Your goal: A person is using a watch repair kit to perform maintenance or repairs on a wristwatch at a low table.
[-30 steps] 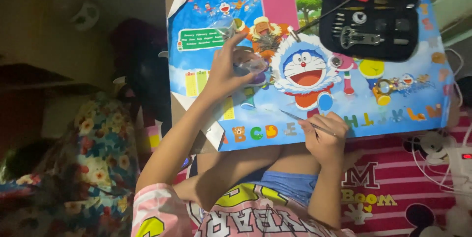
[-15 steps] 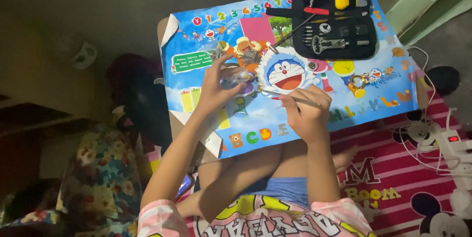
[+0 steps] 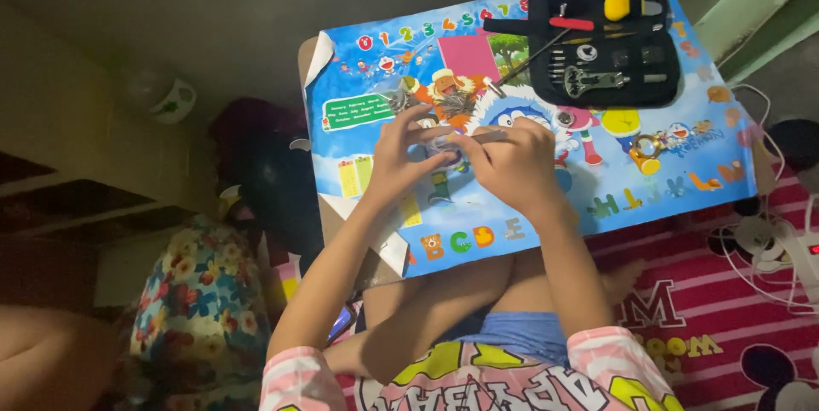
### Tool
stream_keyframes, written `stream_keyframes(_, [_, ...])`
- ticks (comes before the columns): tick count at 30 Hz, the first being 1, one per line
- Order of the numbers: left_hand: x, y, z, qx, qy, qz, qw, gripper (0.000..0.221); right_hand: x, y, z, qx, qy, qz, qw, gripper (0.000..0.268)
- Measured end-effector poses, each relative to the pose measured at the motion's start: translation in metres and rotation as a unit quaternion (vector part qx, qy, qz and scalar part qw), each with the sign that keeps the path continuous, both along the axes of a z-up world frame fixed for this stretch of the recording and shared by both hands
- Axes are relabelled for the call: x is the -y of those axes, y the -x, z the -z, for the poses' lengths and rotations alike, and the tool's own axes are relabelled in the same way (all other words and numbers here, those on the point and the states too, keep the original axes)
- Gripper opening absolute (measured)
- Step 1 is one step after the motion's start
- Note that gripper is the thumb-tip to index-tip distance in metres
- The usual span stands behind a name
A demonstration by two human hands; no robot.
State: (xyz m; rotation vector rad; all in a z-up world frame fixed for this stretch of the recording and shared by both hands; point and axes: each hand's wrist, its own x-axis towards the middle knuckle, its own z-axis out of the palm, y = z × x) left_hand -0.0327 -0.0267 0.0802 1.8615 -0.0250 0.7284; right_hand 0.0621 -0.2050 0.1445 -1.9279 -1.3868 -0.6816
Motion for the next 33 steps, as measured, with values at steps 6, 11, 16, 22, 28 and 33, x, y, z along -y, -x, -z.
stream_keyframes(6, [-0.001, 0.0, 0.0, 0.006, -0.012, 0.004, 1.0, 0.072, 0.002, -0.006, -0.003, -0.041, 0.024, -0.006, 0.999, 0.068])
stream_keyframes(11, [0.002, -0.001, -0.005, 0.043, -0.018, 0.013, 0.999, 0.067, 0.002, -0.016, 0.002, -0.128, 0.01, -0.064, 0.99, 0.07])
stream_keyframes(16, [0.001, 0.002, -0.003, 0.038, -0.058, -0.009, 0.998, 0.073, 0.003, -0.016, 0.008, -0.262, -0.015, -0.076, 0.962, 0.063])
stream_keyframes(22, [0.002, 0.0, -0.005, 0.048, -0.088, 0.005, 0.995, 0.061, 0.002, -0.016, 0.018, -0.205, 0.024, -0.017, 0.978, 0.066])
stream_keyframes(28, [-0.007, -0.006, 0.016, 0.056, -0.096, 0.016, 0.994, 0.058, -0.003, -0.006, 0.004, -0.254, 0.029, -0.057, 0.965, 0.061])
stream_keyframes(33, [-0.003, -0.006, 0.014, 0.063, -0.085, 0.022, 0.994, 0.054, 0.012, -0.012, 0.025, -0.307, 0.003, -0.044, 0.951, 0.059])
